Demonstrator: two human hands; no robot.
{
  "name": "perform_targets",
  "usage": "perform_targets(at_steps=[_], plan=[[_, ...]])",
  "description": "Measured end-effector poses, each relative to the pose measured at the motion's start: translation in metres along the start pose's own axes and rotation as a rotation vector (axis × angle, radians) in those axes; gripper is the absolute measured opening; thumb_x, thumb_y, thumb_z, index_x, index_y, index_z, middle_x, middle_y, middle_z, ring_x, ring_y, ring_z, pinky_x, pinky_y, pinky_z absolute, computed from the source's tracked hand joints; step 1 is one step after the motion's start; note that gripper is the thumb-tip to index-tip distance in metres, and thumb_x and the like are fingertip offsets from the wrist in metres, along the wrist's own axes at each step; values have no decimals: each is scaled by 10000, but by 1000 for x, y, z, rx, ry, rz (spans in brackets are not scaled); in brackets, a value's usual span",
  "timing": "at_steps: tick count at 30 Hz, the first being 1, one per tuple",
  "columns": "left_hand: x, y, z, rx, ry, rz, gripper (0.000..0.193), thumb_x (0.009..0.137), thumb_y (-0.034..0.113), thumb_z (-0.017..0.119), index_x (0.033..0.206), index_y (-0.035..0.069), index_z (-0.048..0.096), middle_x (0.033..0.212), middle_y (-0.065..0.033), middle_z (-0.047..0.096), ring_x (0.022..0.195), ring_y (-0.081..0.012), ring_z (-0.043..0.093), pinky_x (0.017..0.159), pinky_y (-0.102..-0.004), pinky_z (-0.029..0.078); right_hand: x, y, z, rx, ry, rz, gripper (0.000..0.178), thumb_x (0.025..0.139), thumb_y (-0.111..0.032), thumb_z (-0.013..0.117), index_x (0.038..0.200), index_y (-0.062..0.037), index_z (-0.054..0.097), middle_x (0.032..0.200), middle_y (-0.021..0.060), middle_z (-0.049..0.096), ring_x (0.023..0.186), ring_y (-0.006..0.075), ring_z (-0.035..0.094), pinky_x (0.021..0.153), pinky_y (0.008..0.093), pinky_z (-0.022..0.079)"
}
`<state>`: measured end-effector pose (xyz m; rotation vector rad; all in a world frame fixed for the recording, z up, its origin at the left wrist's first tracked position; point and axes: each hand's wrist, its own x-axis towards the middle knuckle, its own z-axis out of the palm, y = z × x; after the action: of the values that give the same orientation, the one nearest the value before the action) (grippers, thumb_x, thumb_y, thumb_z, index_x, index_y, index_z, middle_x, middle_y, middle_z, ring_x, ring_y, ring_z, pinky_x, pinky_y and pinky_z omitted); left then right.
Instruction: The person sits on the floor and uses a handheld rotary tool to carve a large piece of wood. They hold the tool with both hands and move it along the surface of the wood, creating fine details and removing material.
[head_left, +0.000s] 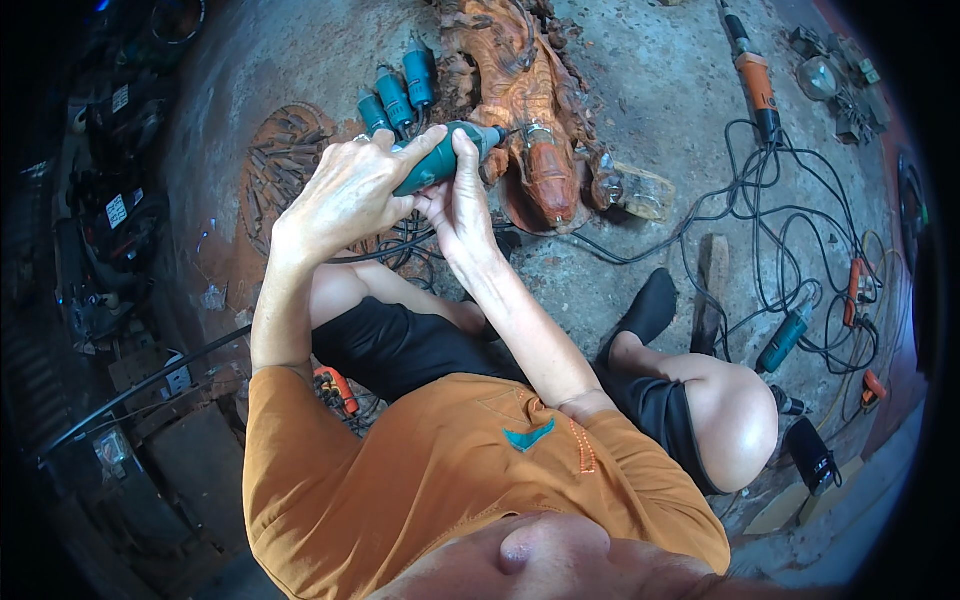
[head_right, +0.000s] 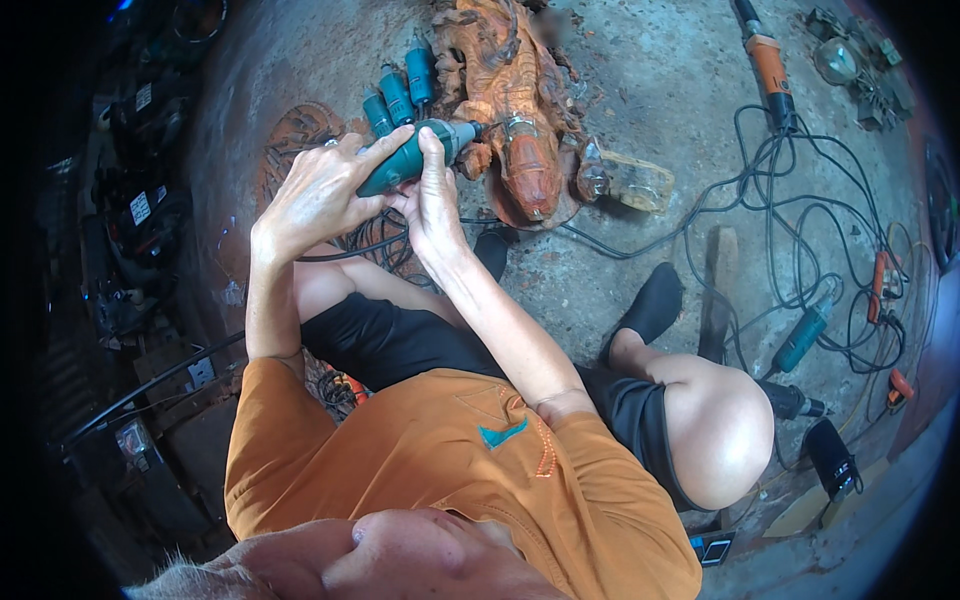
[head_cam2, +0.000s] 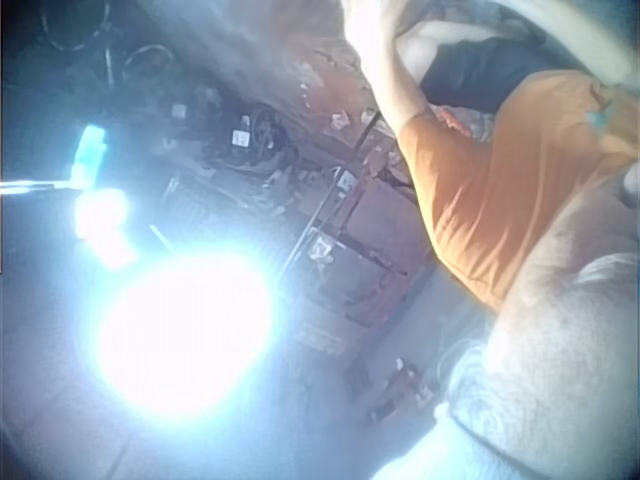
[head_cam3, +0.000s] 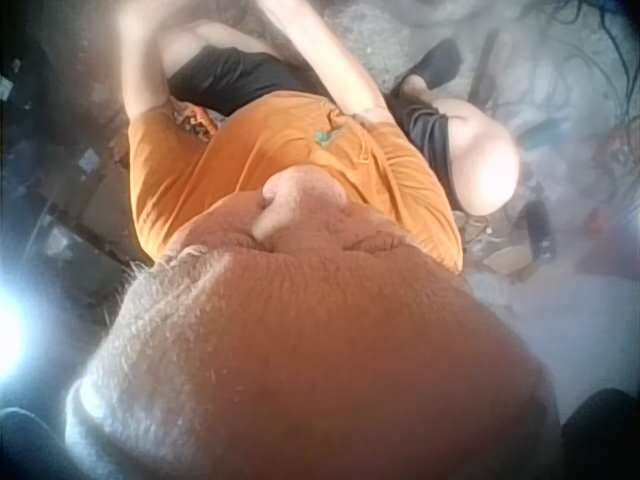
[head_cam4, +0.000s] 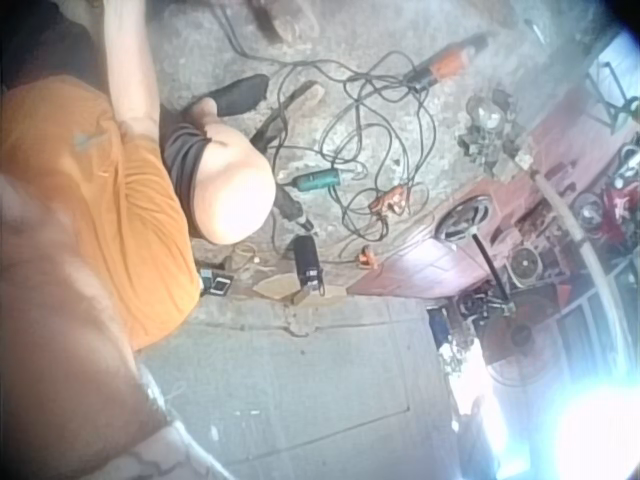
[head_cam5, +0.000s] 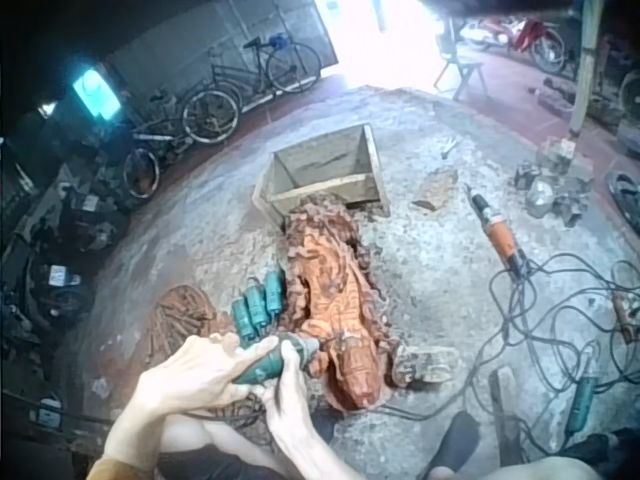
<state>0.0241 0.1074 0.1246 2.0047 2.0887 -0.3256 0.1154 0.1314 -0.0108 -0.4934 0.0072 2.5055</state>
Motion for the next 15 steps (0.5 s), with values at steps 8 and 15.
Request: perform_targets(at_steps=[8,15], plan=[[-3,0,3,-24,22,35,767,675,140,723,1405,167,492,827,-208,613,683,-360,639,616,-428,514,-4,7,2,28,56,-56,487,923,-529,579,1155,-106,510,1036,53,616,969,174,632,860,370,539],[-4,-1,1,-47,-1,51,744,686,154,744,1392,179,512,819,-198,613,671,-351,636,622,-425,509,-5,16,-2,66,67,-59,493,919,-535,580,1163,-114,500,1052,59,619,971,176,637,841,366,548]])
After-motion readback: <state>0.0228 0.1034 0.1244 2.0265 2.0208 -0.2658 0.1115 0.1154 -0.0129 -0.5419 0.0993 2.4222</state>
